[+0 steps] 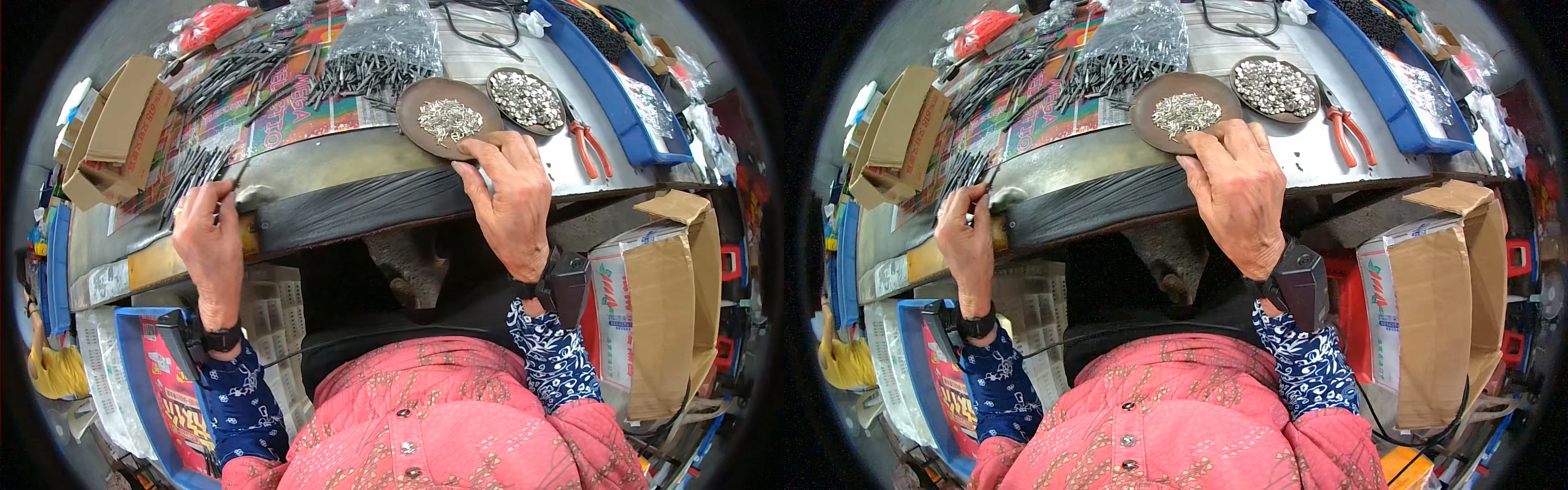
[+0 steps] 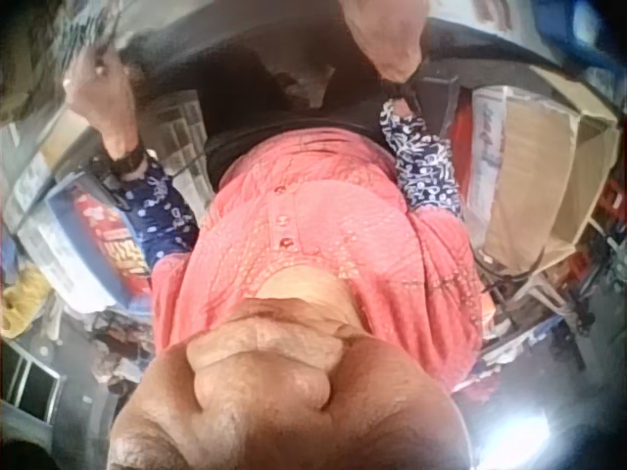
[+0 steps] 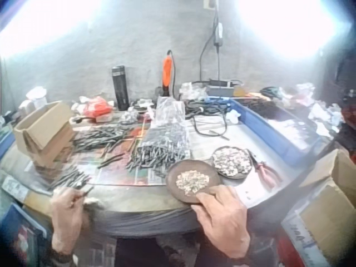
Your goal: The person repeatedly picks up small metal rods and metal fasteners from a workbench, inserts the fasteners into the rods, and places the assembled units back on the table. The process is repeated multiple times with consistent hand movements.
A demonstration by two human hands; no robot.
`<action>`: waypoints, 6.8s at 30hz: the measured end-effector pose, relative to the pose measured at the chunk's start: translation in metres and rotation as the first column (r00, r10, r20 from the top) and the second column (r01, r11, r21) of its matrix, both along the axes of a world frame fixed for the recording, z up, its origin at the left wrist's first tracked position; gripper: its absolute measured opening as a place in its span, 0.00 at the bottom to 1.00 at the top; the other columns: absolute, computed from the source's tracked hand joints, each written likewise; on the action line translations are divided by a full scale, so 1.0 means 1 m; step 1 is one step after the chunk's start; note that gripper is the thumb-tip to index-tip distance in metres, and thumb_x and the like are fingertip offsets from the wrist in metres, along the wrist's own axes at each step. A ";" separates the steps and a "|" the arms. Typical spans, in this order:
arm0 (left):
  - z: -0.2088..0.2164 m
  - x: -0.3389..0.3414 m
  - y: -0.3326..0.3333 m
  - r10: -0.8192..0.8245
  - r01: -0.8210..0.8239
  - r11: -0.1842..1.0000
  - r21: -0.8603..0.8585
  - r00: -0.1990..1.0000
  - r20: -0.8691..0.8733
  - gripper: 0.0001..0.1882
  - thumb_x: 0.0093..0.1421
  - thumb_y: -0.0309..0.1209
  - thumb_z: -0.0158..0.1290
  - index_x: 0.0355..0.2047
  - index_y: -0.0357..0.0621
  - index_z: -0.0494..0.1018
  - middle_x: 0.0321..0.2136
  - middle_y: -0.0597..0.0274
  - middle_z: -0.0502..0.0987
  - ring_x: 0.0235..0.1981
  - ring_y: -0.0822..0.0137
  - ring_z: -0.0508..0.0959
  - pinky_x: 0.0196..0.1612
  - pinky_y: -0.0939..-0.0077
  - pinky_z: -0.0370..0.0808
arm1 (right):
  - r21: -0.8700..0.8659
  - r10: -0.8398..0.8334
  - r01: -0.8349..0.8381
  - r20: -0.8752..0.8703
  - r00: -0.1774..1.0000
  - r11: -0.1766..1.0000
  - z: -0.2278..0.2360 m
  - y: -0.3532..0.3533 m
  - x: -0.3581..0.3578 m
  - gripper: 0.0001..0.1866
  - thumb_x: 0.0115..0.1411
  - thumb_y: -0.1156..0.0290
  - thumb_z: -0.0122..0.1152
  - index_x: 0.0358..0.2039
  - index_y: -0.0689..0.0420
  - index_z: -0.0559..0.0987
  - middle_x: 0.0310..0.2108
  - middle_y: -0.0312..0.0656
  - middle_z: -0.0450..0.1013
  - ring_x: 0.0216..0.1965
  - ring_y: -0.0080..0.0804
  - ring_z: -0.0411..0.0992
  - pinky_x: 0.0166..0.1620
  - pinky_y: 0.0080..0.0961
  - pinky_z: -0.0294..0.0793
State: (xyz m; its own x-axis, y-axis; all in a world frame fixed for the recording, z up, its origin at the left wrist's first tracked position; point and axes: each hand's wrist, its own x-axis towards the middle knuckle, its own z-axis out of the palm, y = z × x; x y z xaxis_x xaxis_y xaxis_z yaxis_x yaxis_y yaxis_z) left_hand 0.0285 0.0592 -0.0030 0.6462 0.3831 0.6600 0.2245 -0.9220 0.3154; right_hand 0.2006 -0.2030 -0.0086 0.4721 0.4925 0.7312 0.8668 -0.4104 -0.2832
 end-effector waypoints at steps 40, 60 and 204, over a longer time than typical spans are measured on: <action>0.018 0.116 0.043 -0.087 0.099 0.995 0.030 0.955 -0.285 0.03 0.54 0.27 0.52 0.27 0.41 0.73 0.25 0.50 0.76 0.30 0.47 0.77 0.33 0.56 0.72 | 0.228 0.114 -0.079 -0.144 0.983 0.970 -0.004 0.010 -0.001 0.09 0.44 0.83 0.66 0.27 0.60 0.78 0.28 0.41 0.73 0.33 0.40 0.69 0.37 0.32 0.68; 0.012 0.003 -0.125 -0.352 0.400 0.120 -0.909 0.873 0.338 0.09 0.62 0.22 0.53 0.43 0.33 0.74 0.25 0.66 0.78 0.16 0.87 0.66 0.17 0.92 0.61 | 0.389 0.401 -0.241 -0.410 0.819 0.889 0.018 0.011 -0.061 0.05 0.53 0.83 0.62 0.30 0.64 0.76 0.27 0.37 0.72 0.25 0.18 0.68 0.29 0.15 0.68; 0.001 -0.007 -0.115 -0.183 0.517 0.055 -0.854 0.846 0.500 0.07 0.60 0.29 0.59 0.34 0.38 0.76 0.21 0.69 0.75 0.20 0.84 0.69 0.22 0.90 0.64 | 0.059 0.334 -0.339 -0.391 0.858 0.939 0.038 0.029 -0.034 0.09 0.50 0.77 0.60 0.34 0.60 0.79 0.26 0.45 0.71 0.31 0.43 0.71 0.36 0.35 0.69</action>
